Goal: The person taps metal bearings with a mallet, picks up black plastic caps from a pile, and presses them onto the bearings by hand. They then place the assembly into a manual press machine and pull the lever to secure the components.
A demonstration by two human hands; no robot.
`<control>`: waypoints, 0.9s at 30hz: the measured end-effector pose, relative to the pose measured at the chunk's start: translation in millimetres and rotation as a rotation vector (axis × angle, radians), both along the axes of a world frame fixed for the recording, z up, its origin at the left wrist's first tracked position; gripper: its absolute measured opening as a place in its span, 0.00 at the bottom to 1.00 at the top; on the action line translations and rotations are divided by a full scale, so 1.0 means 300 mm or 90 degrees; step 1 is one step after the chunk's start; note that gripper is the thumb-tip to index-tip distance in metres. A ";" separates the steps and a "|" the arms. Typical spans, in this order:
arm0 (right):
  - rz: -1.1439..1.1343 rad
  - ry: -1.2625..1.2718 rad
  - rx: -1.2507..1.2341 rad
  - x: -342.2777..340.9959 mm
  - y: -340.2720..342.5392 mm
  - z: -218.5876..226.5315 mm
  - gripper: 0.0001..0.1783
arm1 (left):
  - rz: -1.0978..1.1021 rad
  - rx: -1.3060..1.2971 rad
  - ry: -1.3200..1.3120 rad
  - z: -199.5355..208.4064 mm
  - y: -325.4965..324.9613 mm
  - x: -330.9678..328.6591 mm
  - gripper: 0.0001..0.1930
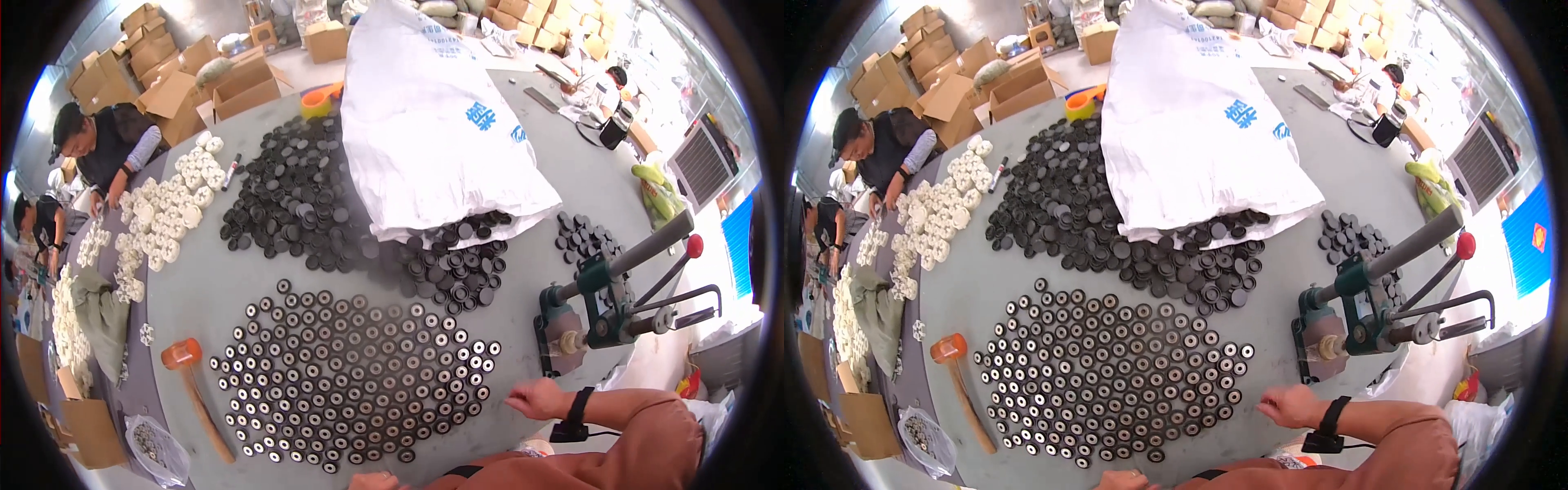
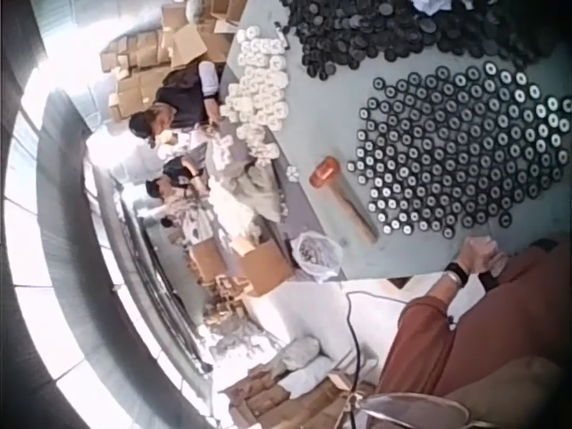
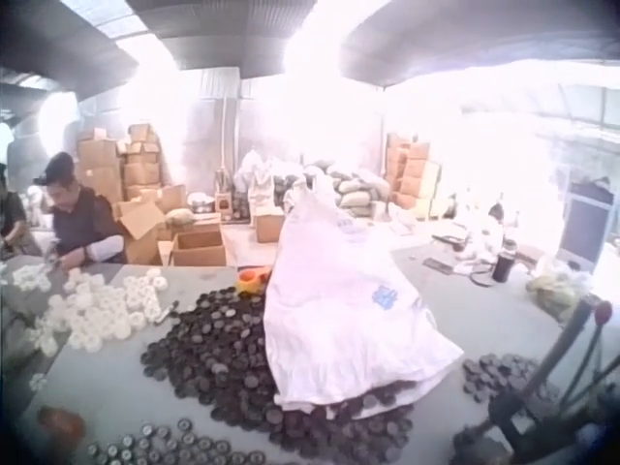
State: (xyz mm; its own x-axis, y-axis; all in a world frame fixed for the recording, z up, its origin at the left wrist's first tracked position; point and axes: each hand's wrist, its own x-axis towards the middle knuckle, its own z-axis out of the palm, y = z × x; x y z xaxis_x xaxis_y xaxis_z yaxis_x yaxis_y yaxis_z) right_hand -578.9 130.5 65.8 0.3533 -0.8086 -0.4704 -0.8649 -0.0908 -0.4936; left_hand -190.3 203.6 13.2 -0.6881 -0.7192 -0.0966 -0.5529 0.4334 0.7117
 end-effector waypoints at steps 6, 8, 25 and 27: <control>-0.287 -0.010 -0.090 0.035 -0.109 -0.007 0.31 | -0.009 -0.016 -0.016 -0.011 -0.015 -0.017 0.19; -0.300 -0.051 -0.254 0.044 -0.192 -0.052 0.34 | 0.021 0.022 -0.074 0.008 0.002 -0.010 0.18; -0.310 0.050 -0.540 0.012 -0.592 -0.131 0.49 | 0.325 -0.110 -0.046 0.193 -0.934 -0.343 0.17; -0.332 -0.013 -0.536 0.004 -0.617 -0.150 0.39 | 0.272 -0.167 -0.140 0.146 -1.000 -0.384 0.20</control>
State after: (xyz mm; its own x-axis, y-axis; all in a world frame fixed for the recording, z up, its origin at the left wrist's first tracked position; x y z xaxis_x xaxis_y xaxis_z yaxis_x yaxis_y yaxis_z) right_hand -577.8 -54.7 20.9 -0.1398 -0.9332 0.3310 -0.8887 -0.0292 -0.4575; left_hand -305.4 -96.3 57.0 -0.3134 -0.9495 0.0148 -0.8420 0.2851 0.4581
